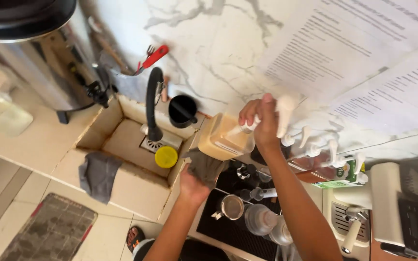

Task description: Cleaning and wiping down syrup bottles and the countertop at a coffee shop station.

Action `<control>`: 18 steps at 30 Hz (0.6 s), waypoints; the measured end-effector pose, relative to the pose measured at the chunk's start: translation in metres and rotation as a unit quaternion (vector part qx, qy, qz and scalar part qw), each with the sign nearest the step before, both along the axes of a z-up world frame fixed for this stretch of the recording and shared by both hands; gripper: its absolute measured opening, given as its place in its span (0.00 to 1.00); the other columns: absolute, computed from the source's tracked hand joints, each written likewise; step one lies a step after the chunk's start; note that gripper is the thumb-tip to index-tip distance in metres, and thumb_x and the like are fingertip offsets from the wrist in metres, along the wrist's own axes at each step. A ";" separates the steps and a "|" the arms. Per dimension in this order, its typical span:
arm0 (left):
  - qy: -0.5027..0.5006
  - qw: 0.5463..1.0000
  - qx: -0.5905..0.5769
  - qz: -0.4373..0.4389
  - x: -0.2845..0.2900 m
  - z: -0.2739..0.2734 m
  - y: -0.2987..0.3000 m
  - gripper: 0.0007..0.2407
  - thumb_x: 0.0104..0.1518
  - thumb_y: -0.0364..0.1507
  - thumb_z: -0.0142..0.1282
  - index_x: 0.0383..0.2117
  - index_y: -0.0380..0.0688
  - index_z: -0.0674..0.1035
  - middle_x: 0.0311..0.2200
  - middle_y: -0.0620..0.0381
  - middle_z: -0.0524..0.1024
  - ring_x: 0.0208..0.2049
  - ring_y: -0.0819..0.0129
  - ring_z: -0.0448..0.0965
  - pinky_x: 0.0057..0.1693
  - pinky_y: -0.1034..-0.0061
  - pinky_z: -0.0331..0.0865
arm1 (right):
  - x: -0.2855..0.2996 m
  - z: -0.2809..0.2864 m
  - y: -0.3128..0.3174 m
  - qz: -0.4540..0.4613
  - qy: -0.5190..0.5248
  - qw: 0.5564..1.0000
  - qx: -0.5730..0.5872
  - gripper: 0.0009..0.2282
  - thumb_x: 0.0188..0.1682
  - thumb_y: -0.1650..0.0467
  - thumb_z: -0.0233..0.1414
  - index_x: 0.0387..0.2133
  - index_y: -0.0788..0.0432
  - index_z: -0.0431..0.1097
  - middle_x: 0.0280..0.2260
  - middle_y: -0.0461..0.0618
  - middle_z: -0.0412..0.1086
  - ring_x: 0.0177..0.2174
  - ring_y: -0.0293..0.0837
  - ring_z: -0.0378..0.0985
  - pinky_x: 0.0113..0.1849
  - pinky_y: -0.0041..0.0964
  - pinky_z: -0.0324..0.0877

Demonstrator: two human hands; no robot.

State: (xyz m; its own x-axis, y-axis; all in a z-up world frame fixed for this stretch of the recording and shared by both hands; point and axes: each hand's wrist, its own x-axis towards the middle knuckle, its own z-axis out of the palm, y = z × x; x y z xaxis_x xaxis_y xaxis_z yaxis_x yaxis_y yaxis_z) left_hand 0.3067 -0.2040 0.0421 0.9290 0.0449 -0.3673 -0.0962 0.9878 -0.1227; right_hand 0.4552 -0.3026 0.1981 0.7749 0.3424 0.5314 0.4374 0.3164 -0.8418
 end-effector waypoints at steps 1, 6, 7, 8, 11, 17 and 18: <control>0.042 0.999 0.021 -0.011 0.001 -0.005 0.003 0.22 0.66 0.38 0.29 0.57 0.39 0.71 0.57 0.47 0.72 0.59 0.50 0.70 0.64 0.50 0.65 | 0.016 -0.011 -0.005 0.038 0.054 0.998 0.001 0.24 0.65 0.61 0.37 0.16 0.56 0.51 0.15 0.50 0.59 0.20 0.46 0.70 0.29 0.38 0.70; 0.105 0.988 0.109 -0.022 0.014 -0.049 0.013 0.22 0.66 0.38 0.28 0.51 0.37 0.75 0.51 0.49 0.75 0.55 0.52 0.73 0.60 0.52 0.69 | 0.043 -0.070 -0.023 0.001 0.075 0.991 -0.111 0.22 0.60 0.66 0.43 0.14 0.62 0.59 0.13 0.52 0.61 0.16 0.44 0.67 0.23 0.37 0.67; 0.089 0.988 0.126 -0.018 0.021 -0.051 0.012 0.21 0.66 0.37 0.29 0.49 0.37 0.75 0.49 0.50 0.76 0.53 0.53 0.75 0.59 0.54 0.70 | 0.052 -0.086 -0.029 0.016 0.075 0.988 -0.134 0.20 0.60 0.68 0.44 0.15 0.63 0.61 0.14 0.52 0.62 0.17 0.44 0.66 0.25 0.38 0.68; 0.088 0.988 0.129 -0.019 0.034 -0.048 0.006 0.21 0.66 0.37 0.29 0.49 0.37 0.75 0.49 0.50 0.76 0.53 0.53 0.75 0.59 0.54 0.70 | 0.064 -0.108 -0.038 0.014 0.074 0.989 -0.130 0.20 0.60 0.68 0.44 0.15 0.63 0.61 0.14 0.52 0.62 0.17 0.44 0.66 0.25 0.38 0.68; 0.096 0.979 0.167 -0.069 0.079 -0.067 -0.009 0.18 0.67 0.36 0.32 0.46 0.40 0.76 0.43 0.51 0.77 0.47 0.55 0.77 0.54 0.54 0.73 | 0.097 -0.169 -0.056 -0.018 0.107 0.988 -0.111 0.19 0.59 0.72 0.46 0.15 0.65 0.61 0.14 0.51 0.63 0.17 0.43 0.66 0.24 0.37 0.66; -0.193 0.966 0.098 -0.139 0.159 -0.155 -0.042 0.15 0.72 0.33 0.33 0.41 0.36 0.74 0.38 0.46 0.75 0.38 0.52 0.75 0.49 0.56 0.75 | 0.104 -0.191 -0.075 -0.097 -0.006 0.973 -0.208 0.14 0.49 0.77 0.53 0.15 0.65 0.61 0.14 0.48 0.63 0.16 0.40 0.67 0.22 0.37 0.64; -0.044 0.978 0.143 -0.145 0.158 -0.125 -0.045 0.16 0.70 0.34 0.32 0.41 0.37 0.75 0.39 0.46 0.76 0.38 0.52 0.76 0.48 0.55 0.75 | 0.104 -0.191 -0.078 -0.101 0.024 0.973 -0.207 0.16 0.50 0.77 0.53 0.13 0.65 0.59 0.13 0.47 0.62 0.16 0.38 0.66 0.22 0.37 0.63</control>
